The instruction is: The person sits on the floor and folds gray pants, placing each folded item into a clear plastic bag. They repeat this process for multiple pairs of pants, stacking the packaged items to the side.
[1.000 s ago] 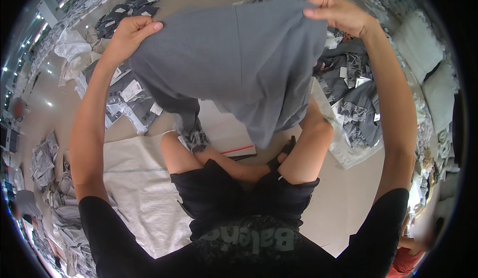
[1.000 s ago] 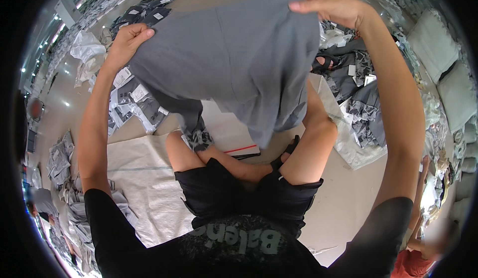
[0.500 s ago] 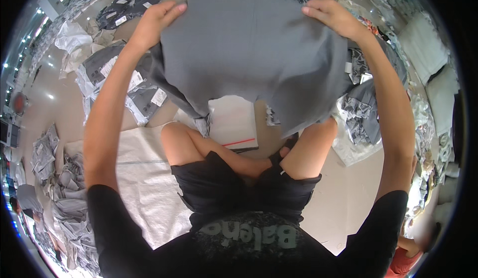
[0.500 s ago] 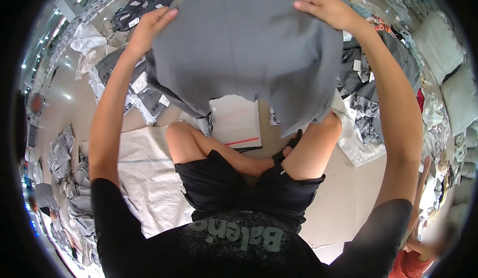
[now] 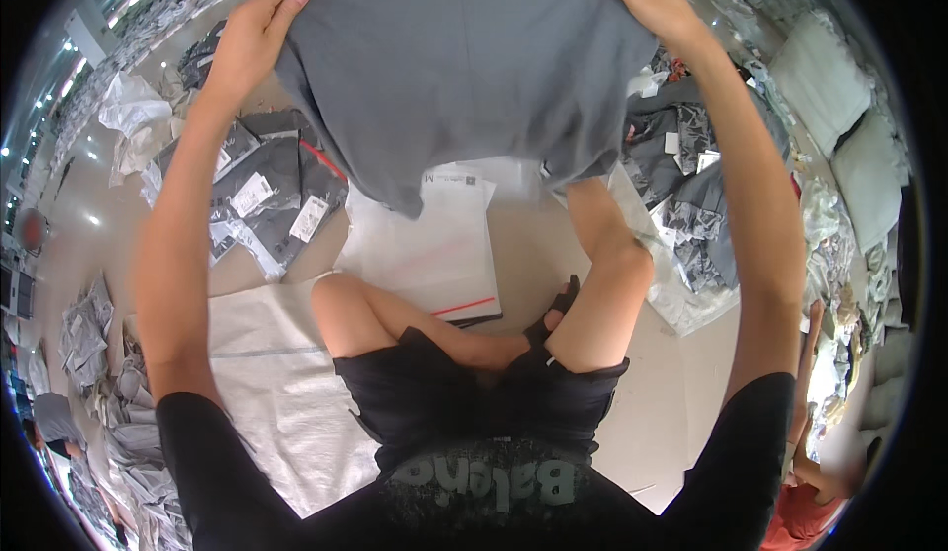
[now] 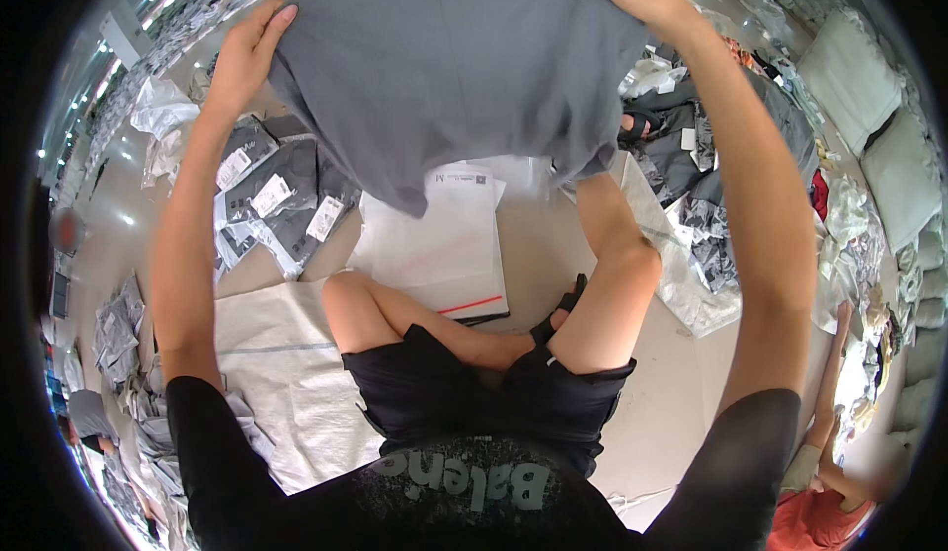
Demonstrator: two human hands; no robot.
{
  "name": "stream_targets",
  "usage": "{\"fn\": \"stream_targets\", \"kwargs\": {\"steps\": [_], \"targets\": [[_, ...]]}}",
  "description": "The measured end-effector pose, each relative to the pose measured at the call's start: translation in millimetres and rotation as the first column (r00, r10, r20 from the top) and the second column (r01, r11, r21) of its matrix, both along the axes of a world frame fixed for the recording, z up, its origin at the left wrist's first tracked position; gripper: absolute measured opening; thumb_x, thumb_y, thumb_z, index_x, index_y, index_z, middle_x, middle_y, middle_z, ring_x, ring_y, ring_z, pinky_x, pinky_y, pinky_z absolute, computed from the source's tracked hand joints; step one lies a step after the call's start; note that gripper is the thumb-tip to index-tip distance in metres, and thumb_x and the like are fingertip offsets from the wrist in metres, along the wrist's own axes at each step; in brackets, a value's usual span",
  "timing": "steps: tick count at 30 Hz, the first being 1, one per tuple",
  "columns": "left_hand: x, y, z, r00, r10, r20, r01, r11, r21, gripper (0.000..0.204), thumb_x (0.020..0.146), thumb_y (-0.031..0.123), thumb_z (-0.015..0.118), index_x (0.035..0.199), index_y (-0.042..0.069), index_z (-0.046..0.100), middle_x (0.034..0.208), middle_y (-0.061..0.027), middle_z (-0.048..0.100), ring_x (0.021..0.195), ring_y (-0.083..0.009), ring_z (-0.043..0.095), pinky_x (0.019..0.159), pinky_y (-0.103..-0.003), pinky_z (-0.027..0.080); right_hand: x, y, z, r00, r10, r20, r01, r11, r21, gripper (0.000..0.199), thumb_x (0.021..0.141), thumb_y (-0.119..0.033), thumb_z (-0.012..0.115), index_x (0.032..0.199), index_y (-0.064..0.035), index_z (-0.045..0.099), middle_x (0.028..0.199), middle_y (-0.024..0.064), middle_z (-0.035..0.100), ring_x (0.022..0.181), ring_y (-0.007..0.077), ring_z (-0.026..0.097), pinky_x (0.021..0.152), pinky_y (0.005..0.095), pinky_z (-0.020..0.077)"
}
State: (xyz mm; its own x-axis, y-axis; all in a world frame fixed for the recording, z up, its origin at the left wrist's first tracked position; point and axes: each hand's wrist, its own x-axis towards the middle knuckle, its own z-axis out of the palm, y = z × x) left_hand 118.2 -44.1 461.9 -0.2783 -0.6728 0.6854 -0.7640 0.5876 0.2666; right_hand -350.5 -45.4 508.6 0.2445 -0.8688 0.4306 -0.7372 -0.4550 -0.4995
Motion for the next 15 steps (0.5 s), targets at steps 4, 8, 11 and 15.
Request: {"fn": "stream_targets", "kwargs": {"steps": [4,8,11,15], "targets": [[-11,-16,0,0.989,-0.001,-0.146,0.019,0.993,0.118,0.037,0.108,0.034,0.06,0.11,-0.001,0.067,0.079,-0.0106,0.063,0.076,-0.0145,0.056,0.074,-0.032,0.048,7,-14,-19,0.978,0.043,0.205,-0.032,0.998,-0.056,0.048,0.103,-0.046,0.066,0.107,0.0011,0.076,0.089,0.0082,0.076,0.081,0.015,0.067,0.074,0.0373,0.054],[-36,-29,4,0.883,0.044,-0.467,0.065,0.974,0.215,0.034,0.108,0.028,0.059,0.117,-0.004,0.07,0.093,-0.006,0.07,0.086,-0.0129,0.063,0.077,-0.028,0.05,8,-21,-22,0.968,-0.028,0.248,0.043,0.998,-0.055,0.05,0.103,-0.047,0.065,0.112,0.0009,0.076,0.089,0.0095,0.077,0.081,0.0166,0.07,0.075,0.0363,0.0554],[-49,-35,7,0.79,0.093,-0.606,0.059,0.972,0.226,0.034,0.108,0.022,0.057,0.125,-0.005,0.068,0.104,-0.0091,0.074,0.093,-0.0164,0.068,0.083,-0.03,0.054,14,-17,-16,0.965,-0.107,0.238,0.113,0.994,-0.011,0.049,0.103,-0.046,0.065,0.112,0.0009,0.076,0.088,0.0088,0.077,0.079,0.0173,0.07,0.074,0.0371,0.0558],[-63,-37,5,0.589,0.063,-0.806,0.07,0.989,0.129,0.034,0.109,0.017,0.053,0.129,-0.008,0.064,0.108,-0.0135,0.073,0.096,-0.0218,0.071,0.087,-0.036,0.058,30,-6,-8,0.877,-0.086,0.472,0.039,0.993,0.109,0.045,0.105,-0.042,0.064,0.11,0.0007,0.076,0.091,0.0086,0.077,0.078,0.019,0.072,0.071,0.0375,0.056]]}}
